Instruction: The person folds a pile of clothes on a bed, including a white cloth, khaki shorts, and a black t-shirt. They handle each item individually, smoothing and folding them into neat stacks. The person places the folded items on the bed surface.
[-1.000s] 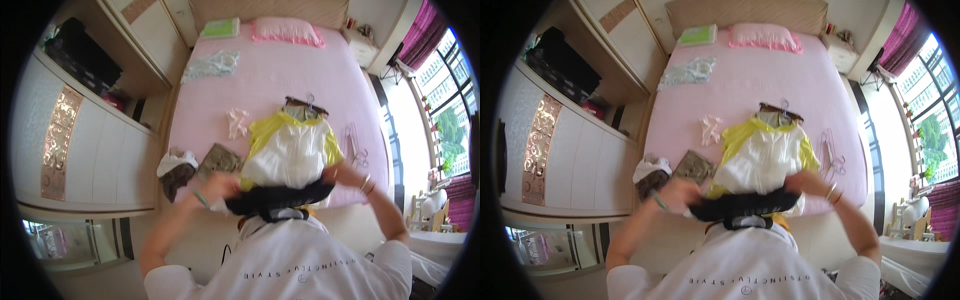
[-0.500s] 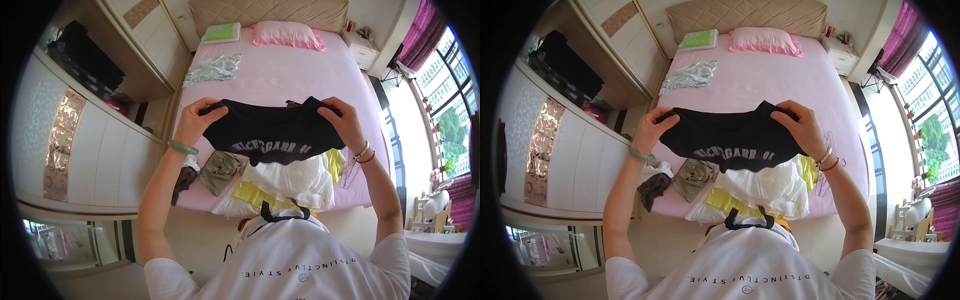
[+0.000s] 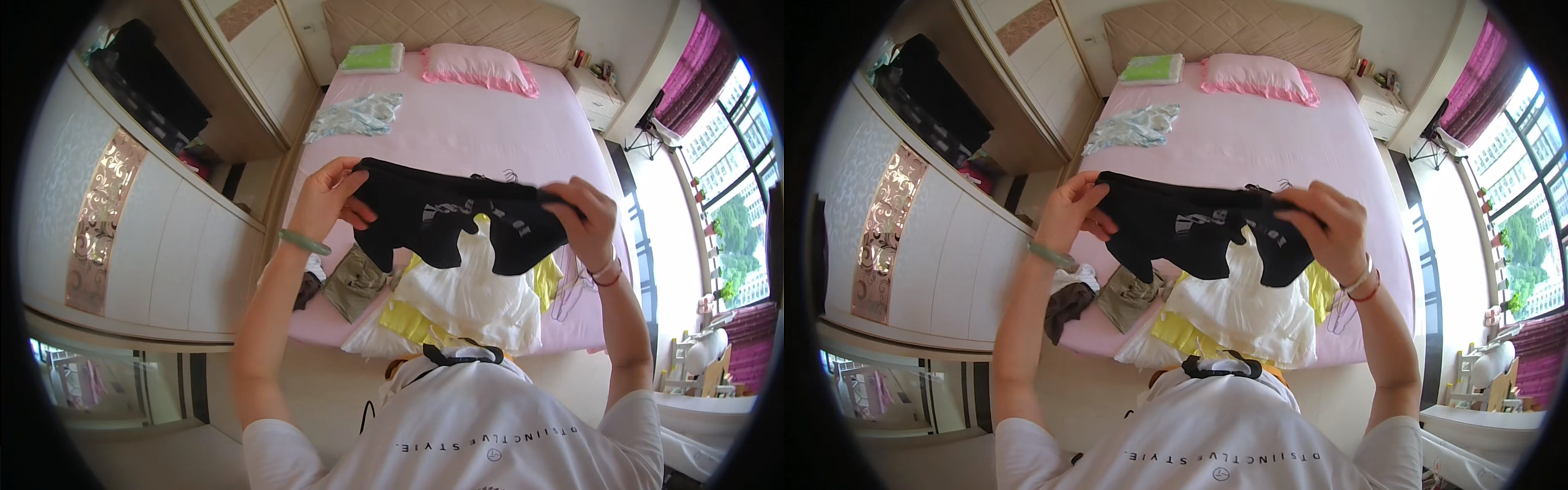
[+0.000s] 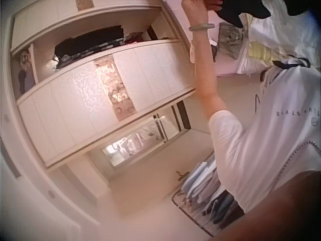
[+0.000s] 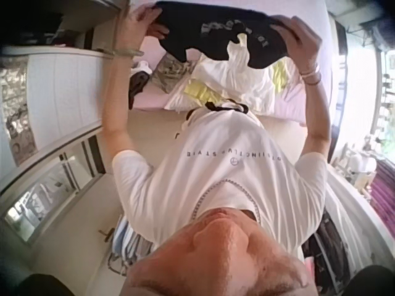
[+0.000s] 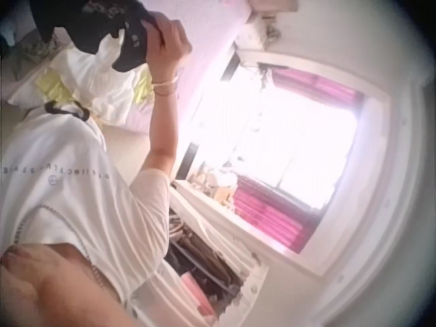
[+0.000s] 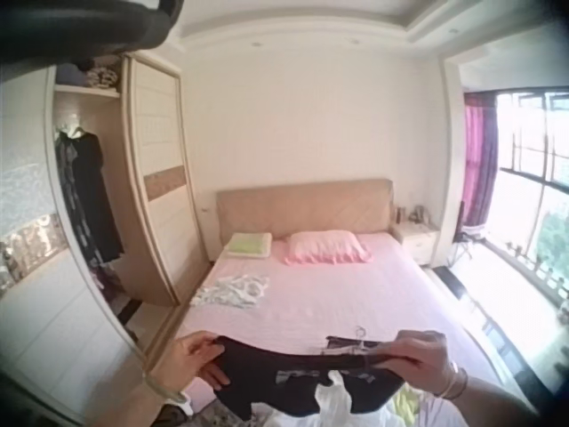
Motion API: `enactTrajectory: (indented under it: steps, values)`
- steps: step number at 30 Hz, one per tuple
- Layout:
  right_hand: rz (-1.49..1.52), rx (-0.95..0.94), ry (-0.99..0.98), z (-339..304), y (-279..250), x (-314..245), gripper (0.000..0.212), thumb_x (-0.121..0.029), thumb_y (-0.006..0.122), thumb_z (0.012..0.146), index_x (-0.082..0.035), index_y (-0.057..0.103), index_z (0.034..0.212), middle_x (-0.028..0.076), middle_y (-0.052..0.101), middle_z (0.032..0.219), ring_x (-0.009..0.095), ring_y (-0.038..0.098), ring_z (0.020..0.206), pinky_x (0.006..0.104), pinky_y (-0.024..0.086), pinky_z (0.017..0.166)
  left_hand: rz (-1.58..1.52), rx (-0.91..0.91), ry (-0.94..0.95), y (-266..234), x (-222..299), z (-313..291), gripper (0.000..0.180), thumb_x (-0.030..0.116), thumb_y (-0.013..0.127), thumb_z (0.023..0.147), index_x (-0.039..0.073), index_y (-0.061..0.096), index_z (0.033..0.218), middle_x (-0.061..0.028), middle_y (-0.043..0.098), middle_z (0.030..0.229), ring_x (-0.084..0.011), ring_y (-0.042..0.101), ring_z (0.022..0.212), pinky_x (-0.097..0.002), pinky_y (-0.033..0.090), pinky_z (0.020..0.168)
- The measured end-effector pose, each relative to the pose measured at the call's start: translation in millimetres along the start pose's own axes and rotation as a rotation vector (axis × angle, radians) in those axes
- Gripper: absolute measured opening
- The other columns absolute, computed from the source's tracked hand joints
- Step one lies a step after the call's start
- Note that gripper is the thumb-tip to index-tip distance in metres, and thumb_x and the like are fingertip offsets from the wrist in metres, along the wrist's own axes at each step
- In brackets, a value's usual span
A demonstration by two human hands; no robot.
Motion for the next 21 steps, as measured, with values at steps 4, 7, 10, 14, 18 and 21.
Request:
enactTrajectory:
  steps: [4, 7, 10, 14, 18, 21]
  values:
    - [0.005, 0.016, -0.453, -0.8, -14.9, -59.4, 0.022, -0.016, 0.074, 0.075, -0.006, 0.071, 0.094, 0.003, 0.046, 0.058, 0.013, 0.045, 0.044, 0.0276, 0.033, 0.040, -0.039, -0.103, 0.493, 6.9, 32.8, -14.6, 0.023, 0.012, 0.050, 0.099, 0.000, 0.055, 0.118, -0.0117, 0.053, 0.123, -0.0166, 0.063, 0.094, -0.0309, 0.057, 0.078]
    - [0.202, -0.027, -0.581, 3.4, -25.8, -87.5, 0.023, -0.019, 0.071, 0.076, -0.005, 0.071, 0.095, -0.002, 0.036, 0.055, 0.010, 0.039, 0.041, 0.0250, 0.028, 0.037, -0.003, -0.184, 0.745, 15.7, 60.4, -27.6, 0.021, 0.004, 0.047, 0.097, 0.002, 0.056, 0.116, -0.0103, 0.048, 0.130, -0.0147, 0.055, 0.109, -0.0289, 0.048, 0.092]
    - [0.425, -0.005, -0.473, 16.1, -23.1, -91.6, 0.019, -0.016, 0.071, 0.078, -0.005, 0.071, 0.094, 0.000, 0.047, 0.059, 0.013, 0.046, 0.046, 0.0270, 0.035, 0.042, -0.167, -0.329, 0.768, 45.5, 84.2, -38.8, 0.021, 0.004, 0.049, 0.095, 0.003, 0.057, 0.115, -0.0111, 0.047, 0.131, -0.0149, 0.054, 0.110, -0.0283, 0.044, 0.094]
    - [0.531, -0.064, -0.061, 33.8, 16.7, -78.9, 0.014, -0.009, 0.073, 0.080, -0.004, 0.069, 0.092, 0.007, 0.063, 0.072, 0.018, 0.055, 0.057, 0.0292, 0.044, 0.055, -0.284, -0.521, 0.716, 95.7, 90.1, -47.5, 0.022, 0.011, 0.052, 0.094, 0.003, 0.059, 0.113, -0.0134, 0.046, 0.131, -0.0201, 0.049, 0.118, -0.0315, 0.039, 0.100]
    - [0.579, 0.003, 0.090, 25.9, 37.9, -67.0, 0.015, -0.012, 0.075, 0.080, -0.003, 0.068, 0.091, 0.008, 0.064, 0.074, 0.019, 0.060, 0.062, 0.0261, 0.046, 0.059, -0.267, -0.605, 0.619, 120.7, 83.0, -58.7, 0.023, 0.007, 0.054, 0.092, 0.004, 0.060, 0.114, -0.0141, 0.043, 0.133, -0.0217, 0.050, 0.118, -0.0323, 0.041, 0.099]
    - [0.611, 0.015, 0.205, 15.8, 46.1, -61.9, 0.015, -0.011, 0.075, 0.081, -0.002, 0.068, 0.091, 0.009, 0.065, 0.073, 0.017, 0.061, 0.061, 0.0260, 0.047, 0.059, -0.285, -0.597, 0.572, 120.5, 78.3, -62.0, 0.024, 0.001, 0.054, 0.091, 0.004, 0.060, 0.114, -0.0143, 0.043, 0.133, -0.0195, 0.052, 0.115, -0.0310, 0.043, 0.097]
Point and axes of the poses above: each hand's wrist, its own z-axis towards the middle knuckle, its own y-axis out of the palm, x = y × z, the point moved 9 cm from there along z, towards the middle knuckle
